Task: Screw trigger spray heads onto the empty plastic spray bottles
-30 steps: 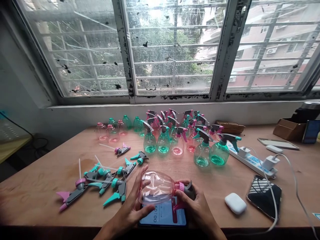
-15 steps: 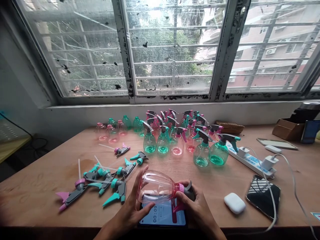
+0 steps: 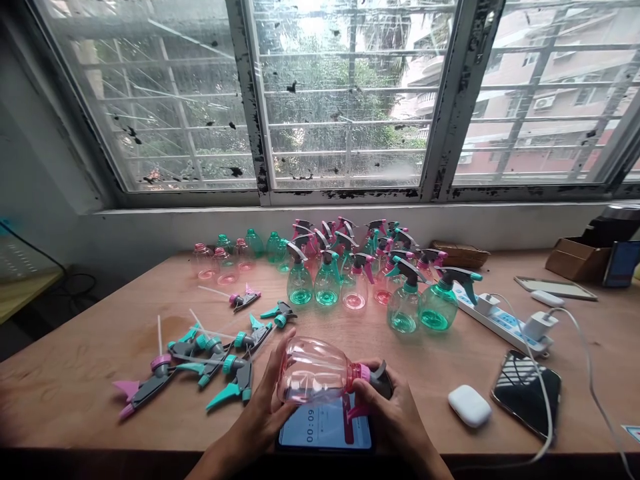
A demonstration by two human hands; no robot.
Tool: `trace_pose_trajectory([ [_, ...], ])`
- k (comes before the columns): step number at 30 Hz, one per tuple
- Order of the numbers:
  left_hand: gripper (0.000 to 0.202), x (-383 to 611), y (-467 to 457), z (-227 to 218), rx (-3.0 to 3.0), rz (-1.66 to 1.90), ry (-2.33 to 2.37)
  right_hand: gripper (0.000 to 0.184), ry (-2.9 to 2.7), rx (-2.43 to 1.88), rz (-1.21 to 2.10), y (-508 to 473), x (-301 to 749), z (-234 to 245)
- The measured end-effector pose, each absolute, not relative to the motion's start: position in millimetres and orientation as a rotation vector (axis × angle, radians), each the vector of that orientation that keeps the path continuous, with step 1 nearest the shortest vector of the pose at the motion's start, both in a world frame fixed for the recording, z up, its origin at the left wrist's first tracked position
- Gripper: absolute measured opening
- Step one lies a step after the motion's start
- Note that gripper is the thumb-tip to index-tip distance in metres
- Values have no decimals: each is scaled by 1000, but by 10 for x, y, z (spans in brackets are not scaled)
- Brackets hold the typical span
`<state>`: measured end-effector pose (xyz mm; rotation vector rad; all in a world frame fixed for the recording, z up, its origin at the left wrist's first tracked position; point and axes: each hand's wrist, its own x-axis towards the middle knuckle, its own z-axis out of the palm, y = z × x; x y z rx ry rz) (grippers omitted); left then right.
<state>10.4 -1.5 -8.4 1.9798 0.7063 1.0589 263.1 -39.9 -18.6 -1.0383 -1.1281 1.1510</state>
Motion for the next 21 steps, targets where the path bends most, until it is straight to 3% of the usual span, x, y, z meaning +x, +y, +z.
trace_pose_trajectory([
  [2,82,99,-24,-87,1976,1037,714,31,-1110,-1033,1156,-398,2626,-183],
  [6,105,95,-45,-51,1844,1031,620,30,-1133,-1007,1177,-407,2609,-178],
  [14,78,82,-47,-43,1995,1050,694,32,-1124,-1028,1140,-411,2633,-155],
  [18,101,93,-60,-36,1868,1017,626,33,-1154,-1022,1147,-428,2625,-158],
  [21,98,90,-54,-18,1832,1030,600,32,-1164,-1014,1162,-428,2619,-166],
])
